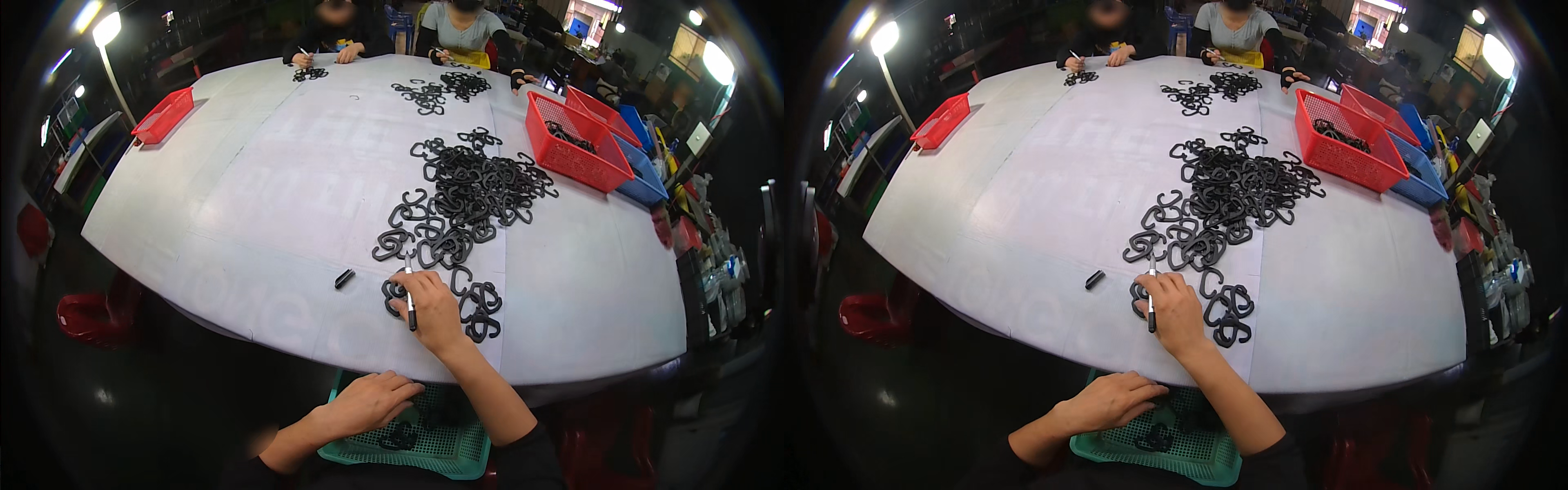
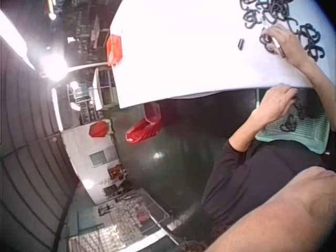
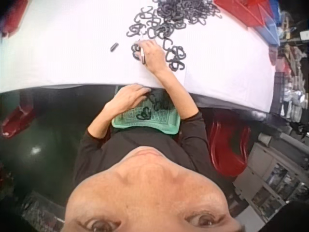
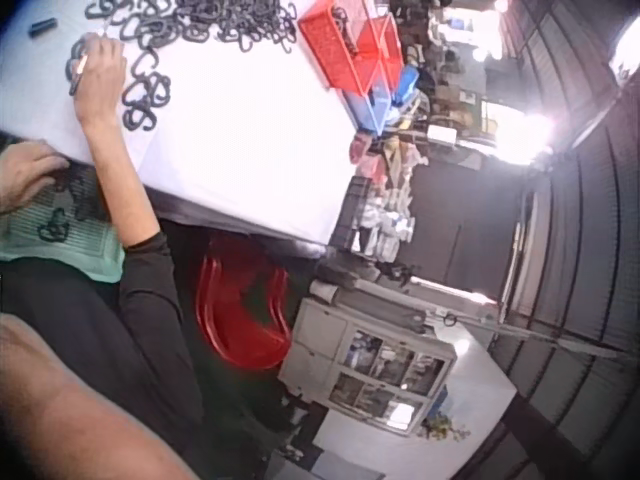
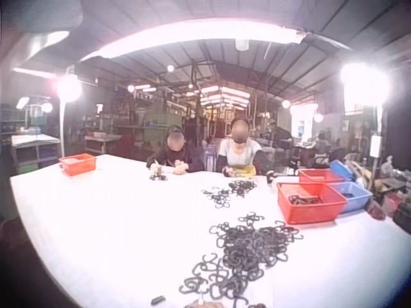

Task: The person picks up small black plastic hooks one at a time from a pile on a white table and marks each with a black marker. After marking, the person places the hook into a green basket below the table. The process is repeated continuously throughout the clip.

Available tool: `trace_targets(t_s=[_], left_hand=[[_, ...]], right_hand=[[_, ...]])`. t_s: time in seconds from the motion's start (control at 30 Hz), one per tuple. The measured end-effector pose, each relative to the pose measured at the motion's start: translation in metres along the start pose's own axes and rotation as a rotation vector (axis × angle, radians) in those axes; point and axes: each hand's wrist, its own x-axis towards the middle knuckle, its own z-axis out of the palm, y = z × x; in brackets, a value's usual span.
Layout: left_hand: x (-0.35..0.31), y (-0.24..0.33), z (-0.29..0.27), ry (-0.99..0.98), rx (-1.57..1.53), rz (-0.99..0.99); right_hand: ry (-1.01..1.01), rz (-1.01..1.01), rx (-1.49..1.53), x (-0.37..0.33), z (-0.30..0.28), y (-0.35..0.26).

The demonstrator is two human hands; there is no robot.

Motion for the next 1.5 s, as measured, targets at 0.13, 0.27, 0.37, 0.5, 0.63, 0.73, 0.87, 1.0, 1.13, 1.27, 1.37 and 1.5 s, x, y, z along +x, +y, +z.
trace_targets(t_s=[0.13,0.27,0.37,0.5,0.63,0.73,0.87,1.0,1.13,1.27,1.37,1.5], left_hand=[[0.009,0.004,-0.008,0.107,0.004,-0.014],[0.013,0.007,-0.01,0.226,-0.024,-0.045],[0.016,0.007,-0.014,0.35,-0.057,-0.169],[0.026,-0.014,-0.018,0.593,0.075,-0.257],[0.044,-0.035,-0.016,0.671,0.204,-0.294],[0.05,-0.046,-0.006,0.616,0.287,-0.269],[0.049,-0.049,-0.002,0.638,0.287,-0.274],[0.054,-0.052,-0.009,0.67,0.2,-0.273],[0.042,-0.049,-0.011,0.729,-0.048,-0.309],[0.05,-0.047,-0.015,0.772,-0.337,-0.297],[0.052,-0.037,-0.02,0.753,-0.362,-0.254],[0.053,-0.026,-0.024,0.774,-0.057,-0.11]], right_hand=[[0.045,-0.011,-0.058,0.005,0.003,0.003],[-0.028,-0.047,-0.148,0.003,0.008,0.009],[0.016,-0.094,-0.194,-0.002,0.007,0.016],[0.03,-0.058,-0.093,-0.006,0.002,0.012],[0.112,-0.063,-0.041,-0.004,0.005,0.017],[0.049,-0.092,-0.126,-0.004,0.009,0.03],[0.042,0.005,-0.004,-0.004,0.008,0.029],[0.112,0.141,0.199,0.001,-0.006,0.024],[0.242,0.366,0.562,-0.006,-0.012,0.013],[0.252,0.457,0.895,-0.011,-0.016,0.016],[0.246,0.535,1.021,-0.014,-0.025,0.005],[0.255,0.576,1.083,-0.014,-0.041,-0.008]])
